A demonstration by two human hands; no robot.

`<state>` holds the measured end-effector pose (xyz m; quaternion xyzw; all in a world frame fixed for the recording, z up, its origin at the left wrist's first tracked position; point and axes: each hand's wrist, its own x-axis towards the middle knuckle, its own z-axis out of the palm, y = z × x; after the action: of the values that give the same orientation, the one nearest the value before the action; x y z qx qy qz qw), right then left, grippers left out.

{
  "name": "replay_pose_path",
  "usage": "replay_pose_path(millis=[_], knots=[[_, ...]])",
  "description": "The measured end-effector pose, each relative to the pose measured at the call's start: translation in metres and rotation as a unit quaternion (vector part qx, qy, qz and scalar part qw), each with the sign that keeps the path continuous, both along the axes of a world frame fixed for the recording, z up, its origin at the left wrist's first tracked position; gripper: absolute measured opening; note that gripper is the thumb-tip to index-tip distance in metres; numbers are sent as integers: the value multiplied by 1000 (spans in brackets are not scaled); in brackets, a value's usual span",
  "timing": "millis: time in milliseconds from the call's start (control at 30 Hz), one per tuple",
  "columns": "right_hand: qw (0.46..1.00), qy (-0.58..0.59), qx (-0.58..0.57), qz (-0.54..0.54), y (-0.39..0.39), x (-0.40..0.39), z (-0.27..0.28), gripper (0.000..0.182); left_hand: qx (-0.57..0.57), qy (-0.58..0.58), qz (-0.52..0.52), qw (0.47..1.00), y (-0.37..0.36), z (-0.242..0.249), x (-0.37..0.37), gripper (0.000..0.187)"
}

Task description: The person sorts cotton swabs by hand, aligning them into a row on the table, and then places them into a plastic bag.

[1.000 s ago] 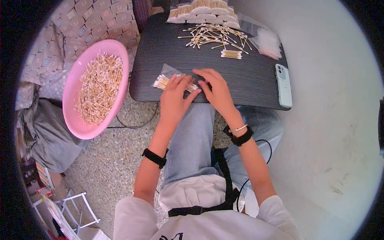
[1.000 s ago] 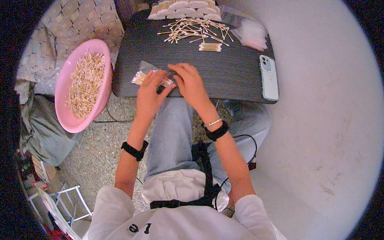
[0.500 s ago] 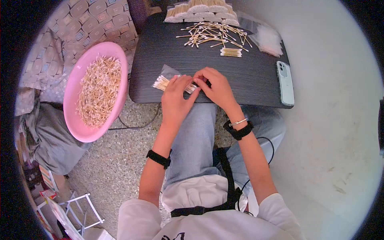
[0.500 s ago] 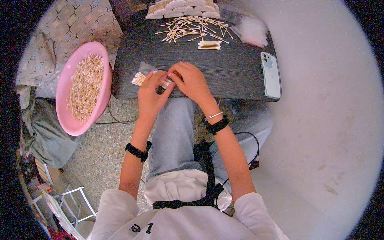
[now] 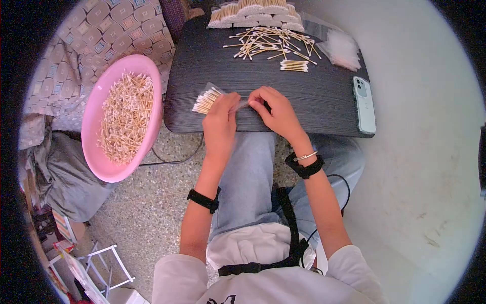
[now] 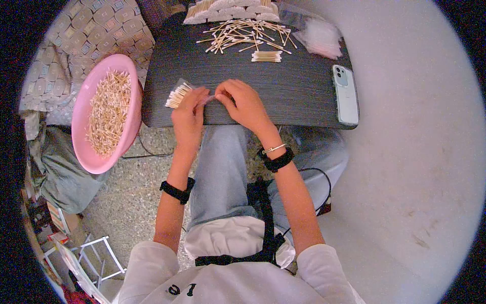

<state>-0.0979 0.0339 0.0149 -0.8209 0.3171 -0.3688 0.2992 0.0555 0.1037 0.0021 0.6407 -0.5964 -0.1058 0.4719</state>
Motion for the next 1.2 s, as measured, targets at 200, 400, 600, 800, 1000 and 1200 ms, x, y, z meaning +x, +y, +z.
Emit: replay_pose_path(millis=[200,400,600,800,1000,1200], knots=[[1000,-10,21,-4,-1,0,-1,13,-21,-64,21,998,-2,-2,0,23],[1000,-2,22,-8,-1,-1,-2,13,-3,-78,49,996,-4,4,-1,25],[1000,-18,17,-7,0,0,0,14,-20,-62,50,997,-6,-4,-3,25],[995,-61,70,-39,0,0,1,13,-15,1,0,1000,6,22,4,28],[980,-114,159,-42,-3,0,-3,29,-22,-102,61,993,-23,-6,61,33],[988,-87,112,-55,-2,4,-1,44,37,-78,1,996,-32,2,71,31]])
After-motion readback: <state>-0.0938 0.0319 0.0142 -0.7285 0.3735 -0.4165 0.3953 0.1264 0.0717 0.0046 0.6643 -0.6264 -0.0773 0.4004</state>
